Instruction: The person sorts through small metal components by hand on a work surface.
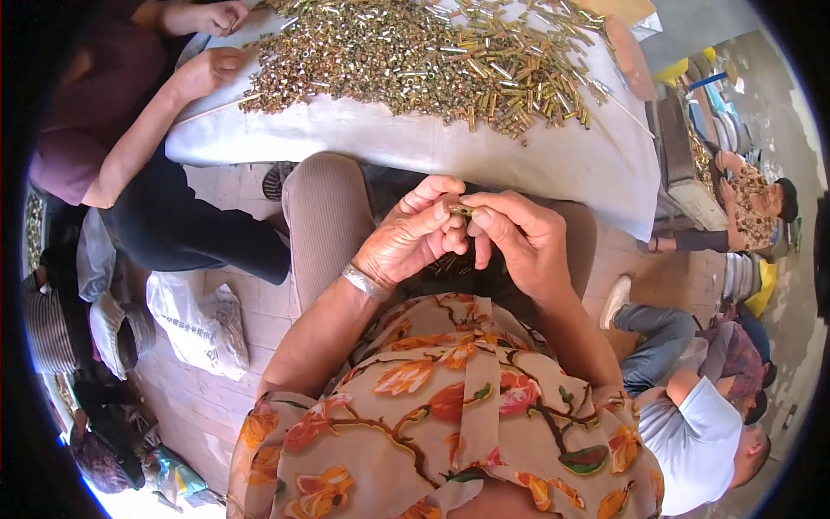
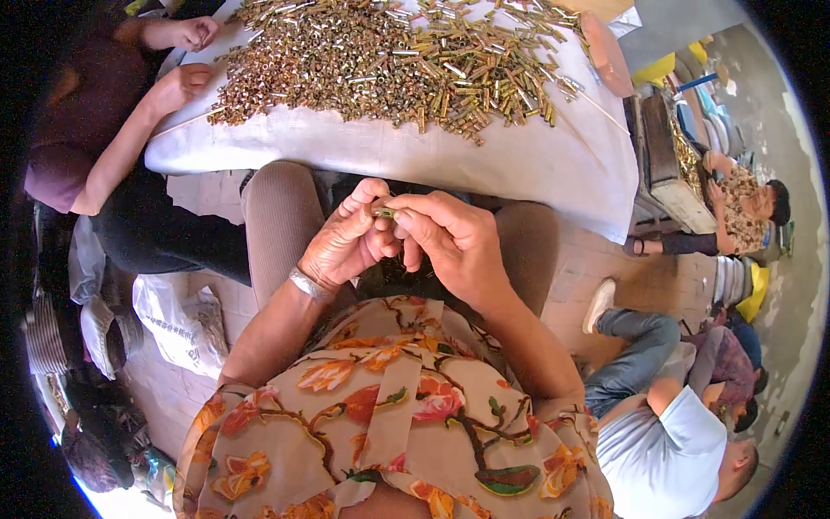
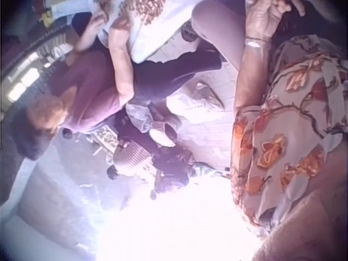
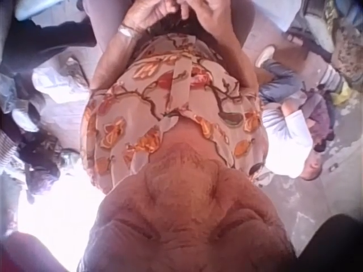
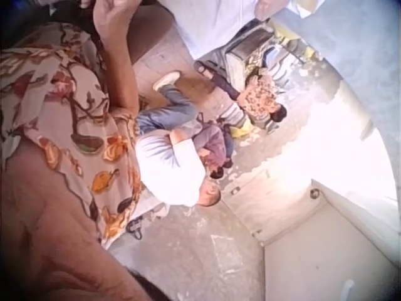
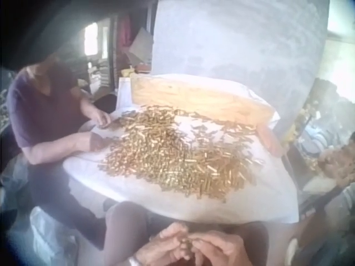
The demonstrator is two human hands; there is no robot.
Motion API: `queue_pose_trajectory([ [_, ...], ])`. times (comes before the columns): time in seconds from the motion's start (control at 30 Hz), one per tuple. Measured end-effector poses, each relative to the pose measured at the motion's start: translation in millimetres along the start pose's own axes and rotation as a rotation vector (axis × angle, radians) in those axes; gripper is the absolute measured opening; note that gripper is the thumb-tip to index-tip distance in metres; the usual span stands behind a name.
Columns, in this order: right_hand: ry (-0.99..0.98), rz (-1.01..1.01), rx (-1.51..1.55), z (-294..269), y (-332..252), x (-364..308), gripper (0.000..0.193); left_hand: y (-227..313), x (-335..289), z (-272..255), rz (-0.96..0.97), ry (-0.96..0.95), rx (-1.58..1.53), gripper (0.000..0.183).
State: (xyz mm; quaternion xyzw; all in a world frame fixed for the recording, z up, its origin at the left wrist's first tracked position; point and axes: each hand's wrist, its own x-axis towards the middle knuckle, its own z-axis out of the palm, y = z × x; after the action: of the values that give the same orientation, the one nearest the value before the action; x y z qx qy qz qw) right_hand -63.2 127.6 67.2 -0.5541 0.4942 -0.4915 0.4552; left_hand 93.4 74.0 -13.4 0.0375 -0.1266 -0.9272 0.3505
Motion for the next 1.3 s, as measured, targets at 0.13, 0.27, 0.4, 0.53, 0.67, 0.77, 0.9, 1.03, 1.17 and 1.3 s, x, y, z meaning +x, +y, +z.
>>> queue_pose_trajectory([
  [0.13,-0.175,0.067,-0.116,-16,-13,11,0.018,1,-2,-5,-0.082,-0.052,-0.018,0.023],
  [0.27,-0.119,0.17,0.144,-11,-4,7,0.019,-2,1,-2,-0.06,-0.113,-0.065,0.02],
  [0.4,-0.1,0.156,0.218,-7,-7,6,0.02,-2,-1,-10,-0.079,-0.144,-0.08,0.018],
  [0.53,-0.189,0.176,0.059,-17,-9,13,0.021,-3,0,-8,-0.112,-0.102,-0.046,0.017],
  [0.67,-0.181,0.27,0.221,-16,-6,10,0.023,-5,3,-10,-0.083,-0.151,-0.062,0.017],
  [0.77,-0.114,0.3,0.398,-7,-1,7,0.025,-5,1,-14,-0.096,-0.164,-0.088,0.016],
  [0.9,-0.099,0.332,0.401,-9,-2,8,0.023,-5,3,-12,-0.092,-0.151,-0.077,0.015],
  [1.03,-0.176,0.349,0.21,-16,-13,14,0.024,-6,3,-14,-0.112,-0.138,-0.083,0.015],
  [1.17,-0.137,0.388,0.354,-13,-7,10,0.025,-4,5,-11,-0.085,-0.131,-0.049,0.015],
  [1.3,-0.094,0.387,0.568,-12,15,5,0.025,-4,5,-6,-0.058,-0.05,-0.037,0.02],
])
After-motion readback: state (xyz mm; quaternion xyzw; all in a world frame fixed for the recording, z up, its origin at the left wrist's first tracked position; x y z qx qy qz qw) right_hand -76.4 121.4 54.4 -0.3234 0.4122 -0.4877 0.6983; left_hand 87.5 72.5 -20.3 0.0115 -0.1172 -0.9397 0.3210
